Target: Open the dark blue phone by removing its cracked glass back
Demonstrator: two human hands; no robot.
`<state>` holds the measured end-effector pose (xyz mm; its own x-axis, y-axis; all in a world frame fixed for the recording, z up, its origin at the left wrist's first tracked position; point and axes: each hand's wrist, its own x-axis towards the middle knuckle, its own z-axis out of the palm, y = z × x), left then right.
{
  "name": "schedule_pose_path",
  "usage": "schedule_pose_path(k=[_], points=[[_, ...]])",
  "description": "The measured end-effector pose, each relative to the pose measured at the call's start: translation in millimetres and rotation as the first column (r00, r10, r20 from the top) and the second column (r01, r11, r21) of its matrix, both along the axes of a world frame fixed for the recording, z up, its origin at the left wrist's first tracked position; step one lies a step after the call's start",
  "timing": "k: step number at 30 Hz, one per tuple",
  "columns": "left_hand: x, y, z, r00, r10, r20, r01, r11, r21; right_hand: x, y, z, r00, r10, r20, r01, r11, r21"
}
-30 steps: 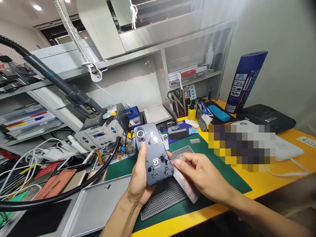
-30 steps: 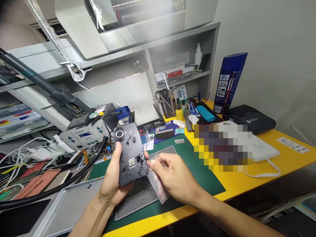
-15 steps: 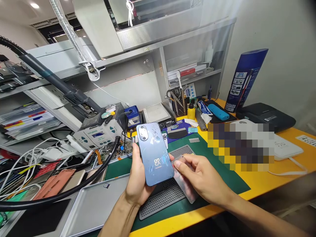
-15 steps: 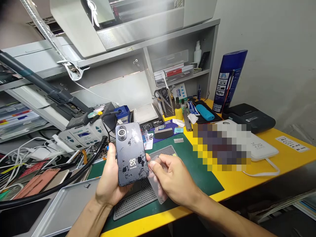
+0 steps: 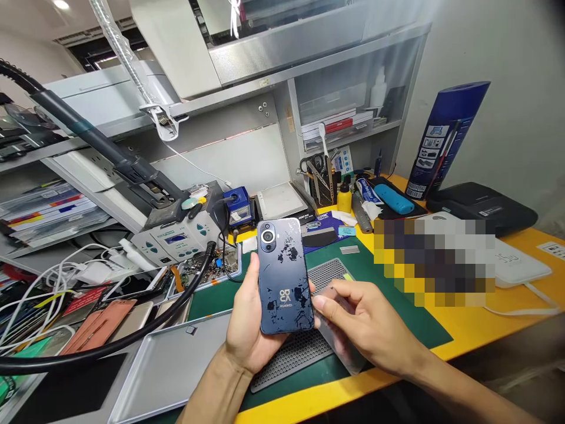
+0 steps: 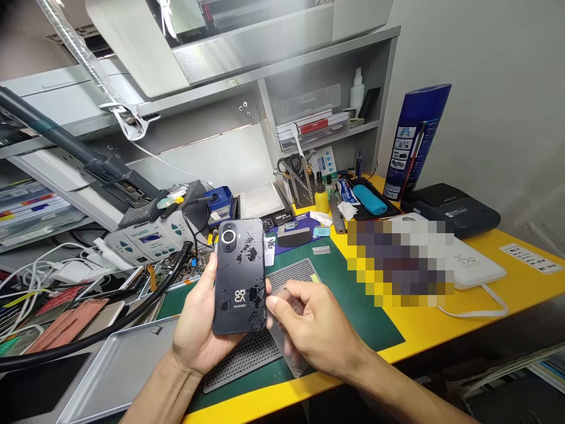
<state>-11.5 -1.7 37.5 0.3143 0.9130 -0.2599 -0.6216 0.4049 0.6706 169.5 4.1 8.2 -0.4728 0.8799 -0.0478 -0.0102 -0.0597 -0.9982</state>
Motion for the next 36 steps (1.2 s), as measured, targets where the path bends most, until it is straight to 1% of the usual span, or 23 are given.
schedule_pose_path(k=[3, 5, 8, 14, 19, 26, 32, 36], points=[[1.2, 1.7, -2.1, 1.0, -0.027, -0.005, 0.027, 1.0, -0.001, 0.9, 0.5, 1.4, 1.0, -0.001, 0.004, 0.001, 0.999, 0.043], [1.2, 2.0, -2.5, 0.999, -0.05, -0.011, 0.05, 0.999, -0.003, 1.3, 0.9, 1.9, 1.0, -0.006, -0.005, 0.006, 0.999, 0.05], [0.8, 1.9, -3.3, 0.997, -0.075, -0.029, 0.075, 0.997, -0.003, 1.2, 1.4, 1.9, 0.999, -0.003, -0.036, 0.004, 1.0, 0.02], [2.0, 2.0, -6.6, 0.995, -0.081, -0.058, 0.081, 0.997, -0.001, -0.6, 1.7, 1.9, 0.993, -0.014, -0.113, 0.013, 1.0, -0.011], [2.4, 1.2, -6.0, 0.995, -0.085, -0.061, 0.085, 0.996, 0.0, -0.4, 4.0, 2.0, 0.993, -0.021, -0.113, 0.017, 0.999, -0.034], [4.4, -0.5, -4.1, 0.993, -0.102, -0.065, 0.098, 0.994, -0.053, 0.3, 5.7, 3.2, 0.984, -0.052, -0.173, 0.042, 0.997, -0.059], [7.4, -1.0, -6.7, 0.991, -0.109, -0.073, 0.103, 0.991, -0.082, -0.3, 6.9, 3.5, 0.969, -0.105, -0.222, 0.084, 0.991, -0.103], [8.1, -0.7, -8.8, 0.992, -0.106, -0.065, 0.099, 0.991, -0.095, -1.4, 9.0, 0.3, 0.96, -0.099, -0.264, 0.067, 0.99, -0.127]])
